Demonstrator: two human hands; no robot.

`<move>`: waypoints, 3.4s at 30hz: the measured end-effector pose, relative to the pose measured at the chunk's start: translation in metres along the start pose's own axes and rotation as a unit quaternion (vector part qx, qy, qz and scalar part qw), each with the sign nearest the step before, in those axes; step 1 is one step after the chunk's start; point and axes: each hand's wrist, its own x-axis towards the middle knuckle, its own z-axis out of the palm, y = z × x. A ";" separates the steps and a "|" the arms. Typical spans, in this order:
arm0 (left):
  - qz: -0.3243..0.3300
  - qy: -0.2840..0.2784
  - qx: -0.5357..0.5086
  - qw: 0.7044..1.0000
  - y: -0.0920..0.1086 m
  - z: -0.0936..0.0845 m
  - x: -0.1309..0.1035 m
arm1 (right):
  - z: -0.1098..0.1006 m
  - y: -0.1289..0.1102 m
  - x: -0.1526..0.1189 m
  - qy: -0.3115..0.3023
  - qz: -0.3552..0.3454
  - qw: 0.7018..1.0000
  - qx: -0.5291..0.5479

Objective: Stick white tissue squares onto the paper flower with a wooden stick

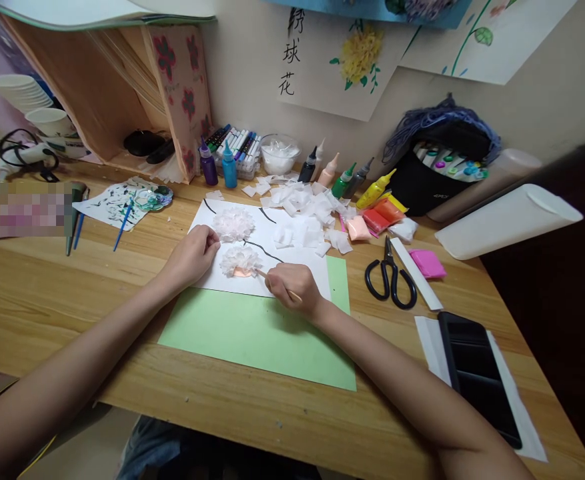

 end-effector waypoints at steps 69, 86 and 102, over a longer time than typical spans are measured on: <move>-0.024 0.056 -0.036 0.997 0.017 -0.011 -0.013 | -0.027 0.010 0.007 -0.022 0.271 0.911 0.311; 0.079 -0.035 0.039 0.995 0.051 -0.002 -0.047 | 0.009 0.010 0.000 -0.056 0.105 0.993 0.010; 0.089 -0.004 0.028 0.996 0.051 0.004 -0.043 | 0.008 0.007 0.001 -0.042 0.074 0.996 0.007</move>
